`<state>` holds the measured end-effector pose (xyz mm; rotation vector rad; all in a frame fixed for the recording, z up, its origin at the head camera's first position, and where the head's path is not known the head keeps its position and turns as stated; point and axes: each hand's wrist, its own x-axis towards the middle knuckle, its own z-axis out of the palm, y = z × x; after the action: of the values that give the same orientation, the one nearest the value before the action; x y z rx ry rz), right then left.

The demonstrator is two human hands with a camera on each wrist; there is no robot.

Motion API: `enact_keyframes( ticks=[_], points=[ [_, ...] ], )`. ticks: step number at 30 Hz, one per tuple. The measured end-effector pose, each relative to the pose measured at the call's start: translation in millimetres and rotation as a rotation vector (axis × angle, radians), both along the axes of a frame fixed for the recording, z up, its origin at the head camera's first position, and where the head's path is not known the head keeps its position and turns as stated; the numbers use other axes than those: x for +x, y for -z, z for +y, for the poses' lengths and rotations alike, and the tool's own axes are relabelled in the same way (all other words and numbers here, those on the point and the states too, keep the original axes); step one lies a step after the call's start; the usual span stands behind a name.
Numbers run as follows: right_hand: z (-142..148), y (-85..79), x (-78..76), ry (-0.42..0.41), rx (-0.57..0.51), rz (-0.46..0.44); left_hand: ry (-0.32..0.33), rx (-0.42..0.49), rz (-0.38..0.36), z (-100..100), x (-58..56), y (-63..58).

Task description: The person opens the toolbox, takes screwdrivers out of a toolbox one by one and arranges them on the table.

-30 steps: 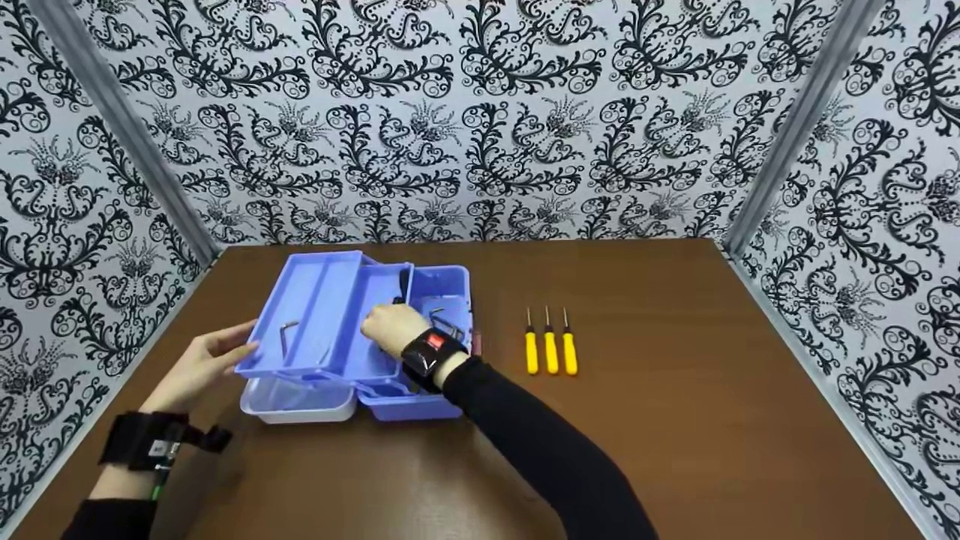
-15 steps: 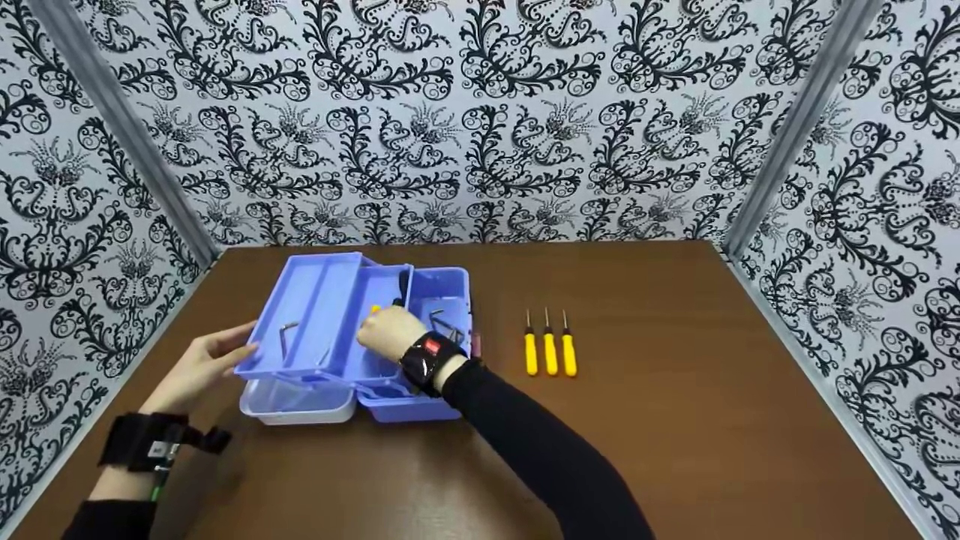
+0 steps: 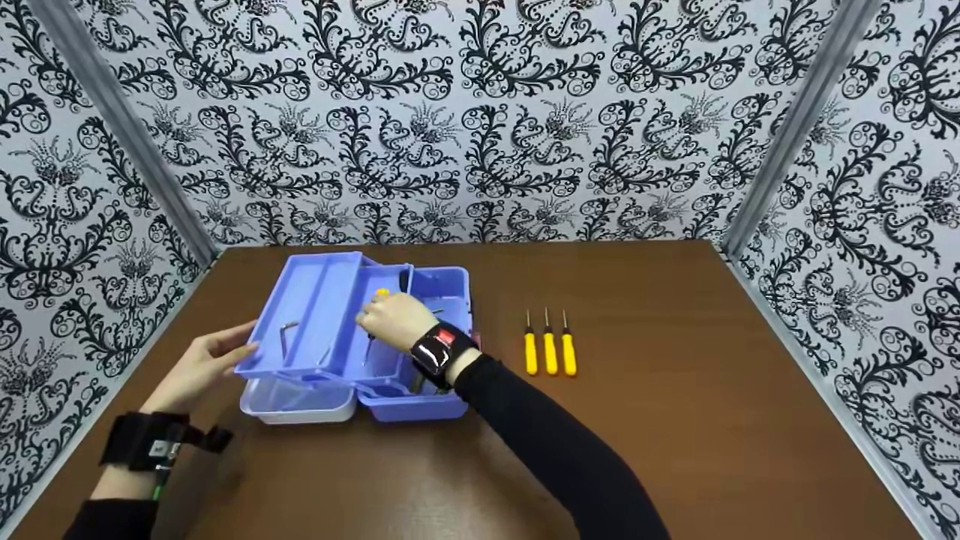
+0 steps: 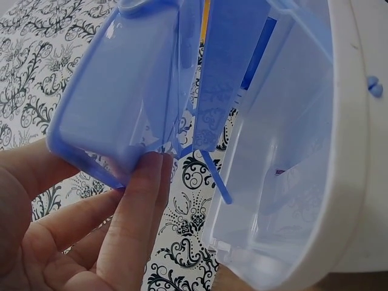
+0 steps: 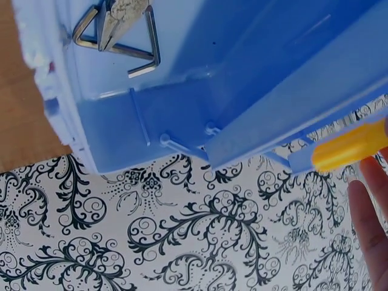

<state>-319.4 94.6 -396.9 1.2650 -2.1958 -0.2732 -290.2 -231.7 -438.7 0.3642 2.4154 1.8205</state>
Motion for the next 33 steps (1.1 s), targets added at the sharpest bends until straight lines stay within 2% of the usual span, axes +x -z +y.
enact_keyframes(
  ticks=[5,9,19,26,33],
  points=[
    [9.3,-3.4,-1.2,0.015,-0.035,0.012,0.002,0.001,-0.002,-0.2,0.5,0.1],
    [19.9,-6.4,-1.5,0.036,-0.077,-0.016,0.000,-0.001,-0.003,-0.5,0.9,0.1],
    [48.3,-6.8,-1.2,0.121,-0.255,-0.202,0.010,0.014,0.000,-0.4,-1.3,2.2],
    [75.3,-4.1,4.1,0.202,-0.460,-0.378,0.010,0.018,-0.020,0.1,0.5,0.9],
    [105.7,4.9,2.8,0.222,-0.607,-0.402,0.004,0.015,-0.015,0.0,2.1,1.0]
  ],
)
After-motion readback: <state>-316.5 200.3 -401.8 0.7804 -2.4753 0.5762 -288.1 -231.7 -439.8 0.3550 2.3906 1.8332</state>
